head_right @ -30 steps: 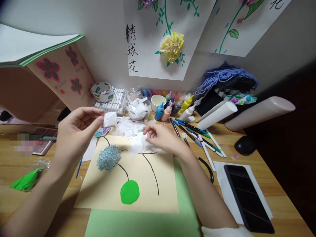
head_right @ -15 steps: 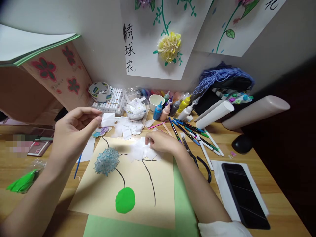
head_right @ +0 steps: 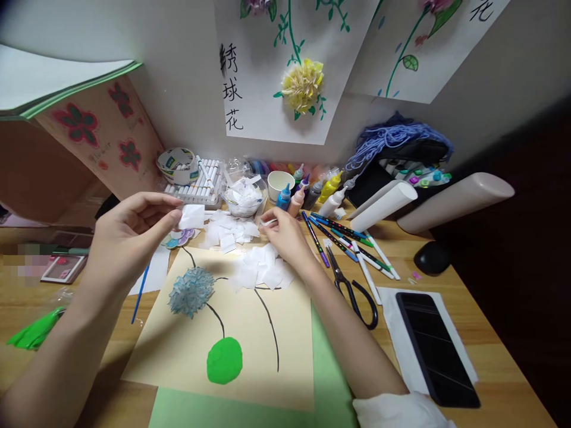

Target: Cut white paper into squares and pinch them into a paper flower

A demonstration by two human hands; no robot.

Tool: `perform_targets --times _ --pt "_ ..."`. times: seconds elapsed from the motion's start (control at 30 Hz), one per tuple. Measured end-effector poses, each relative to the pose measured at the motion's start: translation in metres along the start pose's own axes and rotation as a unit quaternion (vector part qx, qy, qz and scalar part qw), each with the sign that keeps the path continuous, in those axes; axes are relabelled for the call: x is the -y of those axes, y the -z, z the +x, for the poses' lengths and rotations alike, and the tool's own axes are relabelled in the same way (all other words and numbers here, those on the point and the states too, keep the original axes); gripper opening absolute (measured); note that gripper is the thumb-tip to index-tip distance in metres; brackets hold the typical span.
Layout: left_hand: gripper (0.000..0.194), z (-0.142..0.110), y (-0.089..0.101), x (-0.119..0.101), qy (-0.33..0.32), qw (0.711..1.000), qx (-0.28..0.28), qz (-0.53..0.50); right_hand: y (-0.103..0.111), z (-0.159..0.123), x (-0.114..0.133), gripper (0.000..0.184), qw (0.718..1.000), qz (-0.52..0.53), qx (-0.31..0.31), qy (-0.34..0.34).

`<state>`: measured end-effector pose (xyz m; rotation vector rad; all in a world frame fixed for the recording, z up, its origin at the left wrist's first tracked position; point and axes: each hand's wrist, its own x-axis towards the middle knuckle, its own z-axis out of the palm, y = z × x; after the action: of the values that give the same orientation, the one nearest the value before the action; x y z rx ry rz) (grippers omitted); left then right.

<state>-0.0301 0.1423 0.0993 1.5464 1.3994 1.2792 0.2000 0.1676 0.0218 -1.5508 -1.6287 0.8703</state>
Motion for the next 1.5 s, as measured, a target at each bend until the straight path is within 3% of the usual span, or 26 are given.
perform_targets --times 0.1,0.17,0.27,0.37,0.5,0.6,0.67,0.73,0.8,0.9,1.0,1.17,1.33,1.5 --pt "0.014 0.001 0.002 -0.001 -0.001 1.0 -0.001 0.01 0.008 -0.004 0.001 0.01 0.999 -0.017 -0.03 0.016" --pt "0.014 0.001 0.004 -0.001 -0.004 1.0 -0.003 0.019 0.007 -0.009 0.006 0.01 0.997 -0.043 0.006 0.063" --pt "0.014 0.001 0.006 -0.002 -0.01 1.0 -0.007 0.026 -0.014 -0.014 0.013 0.009 0.97 -0.134 0.105 0.175" --pt "0.014 0.0 0.007 -0.004 -0.015 1.0 -0.008 0.024 -0.045 -0.013 0.015 0.009 0.927 -0.261 0.133 0.233" --pt "0.013 -0.002 0.01 -0.007 -0.016 1.0 -0.012 0.014 -0.066 -0.008 0.013 0.018 0.928 -0.264 0.13 0.229" --pt "0.014 -0.001 0.013 -0.008 -0.015 1.0 -0.019 0.011 -0.058 -0.009 0.013 0.014 0.942 -0.236 0.114 0.209" --pt "0.014 0.0 0.016 -0.008 -0.014 1.0 -0.015 0.01 -0.046 -0.012 0.013 0.011 0.967 -0.163 0.109 0.164" --pt "0.012 0.001 0.016 -0.007 -0.008 1.0 0.019 0.017 -0.032 -0.017 0.013 0.012 0.991 -0.019 0.11 0.072" --pt "0.01 -0.001 0.013 -0.004 0.006 0.994 0.099 0.042 -0.018 -0.023 0.012 0.016 0.991 0.081 0.104 -0.004" --pt "0.013 -0.011 -0.005 0.003 0.01 0.965 0.245 0.095 -0.001 -0.033 0.009 0.024 0.984 0.142 0.089 -0.056" --pt "0.018 -0.028 -0.032 0.014 -0.027 0.937 0.318 0.145 0.008 -0.042 0.008 0.026 0.98 0.17 0.076 -0.076" --pt "0.02 -0.046 -0.058 0.021 -0.055 0.954 0.233 0.181 0.011 -0.054 0.015 0.021 0.984 0.159 0.043 -0.073" --pt "0.015 -0.046 -0.057 0.013 -0.046 0.981 0.176 0.073 0.01 -0.057 0.038 0.014 0.984 0.164 0.068 -0.03" --pt "0.014 -0.042 -0.052 0.009 -0.017 0.99 0.132 0.035 0.009 -0.051 0.05 0.012 0.98 0.184 0.077 -0.016"
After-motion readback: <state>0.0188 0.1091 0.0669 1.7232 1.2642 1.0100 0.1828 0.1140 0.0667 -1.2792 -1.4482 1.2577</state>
